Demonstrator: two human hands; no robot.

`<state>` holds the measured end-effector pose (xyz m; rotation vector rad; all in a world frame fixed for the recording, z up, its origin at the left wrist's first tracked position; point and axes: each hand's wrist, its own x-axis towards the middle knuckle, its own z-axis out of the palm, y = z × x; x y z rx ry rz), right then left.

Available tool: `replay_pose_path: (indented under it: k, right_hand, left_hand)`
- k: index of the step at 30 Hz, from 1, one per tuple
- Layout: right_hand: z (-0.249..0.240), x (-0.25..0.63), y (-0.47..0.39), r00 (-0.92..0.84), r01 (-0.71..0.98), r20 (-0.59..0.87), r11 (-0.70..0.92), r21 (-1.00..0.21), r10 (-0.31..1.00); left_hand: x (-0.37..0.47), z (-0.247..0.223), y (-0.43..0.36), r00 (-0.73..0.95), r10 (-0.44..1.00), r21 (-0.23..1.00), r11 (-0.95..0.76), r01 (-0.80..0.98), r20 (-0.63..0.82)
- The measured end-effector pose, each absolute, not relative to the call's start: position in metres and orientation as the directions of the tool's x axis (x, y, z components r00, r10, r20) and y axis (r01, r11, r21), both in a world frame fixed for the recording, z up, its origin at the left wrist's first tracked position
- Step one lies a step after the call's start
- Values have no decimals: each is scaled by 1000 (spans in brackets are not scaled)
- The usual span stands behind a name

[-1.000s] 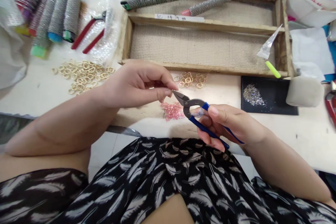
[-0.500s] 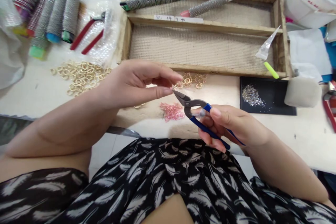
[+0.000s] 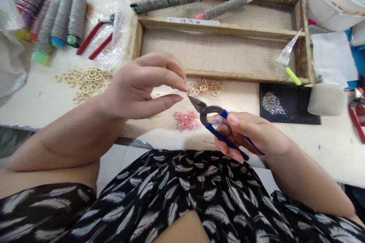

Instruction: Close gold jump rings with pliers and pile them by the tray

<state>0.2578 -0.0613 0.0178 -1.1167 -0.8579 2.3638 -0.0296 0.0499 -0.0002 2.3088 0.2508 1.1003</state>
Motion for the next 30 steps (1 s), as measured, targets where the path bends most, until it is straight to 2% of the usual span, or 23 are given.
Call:
replay_pose_path:
  k: [3,9,15,21,25,30]
  right_hand:
    - [12,261,-57,-640,-108,-540,-759,-642,547]
    - [12,260,-55,-670,-94,-513,-747,-658,536]
    - [13,259,-58,-660,-57,-530,-740,-671,532]
    - [10,261,-55,-701,-9,-526,-742,-670,483]
    - [10,261,-55,-672,2,-538,-725,-689,509]
    - [14,261,-58,-642,-36,-539,-723,-690,546]
  left_hand:
    - [-29,-2,52,669,359,542,-837,-78,651]
    - [-27,-2,46,709,418,635,-771,-55,569]
    - [-27,-3,47,766,418,755,-643,-131,488]
    - [-29,0,45,791,468,802,-595,-46,393]
    - [-31,3,43,783,527,844,-536,5,331]
    - [-35,6,43,771,577,915,-403,-17,269]
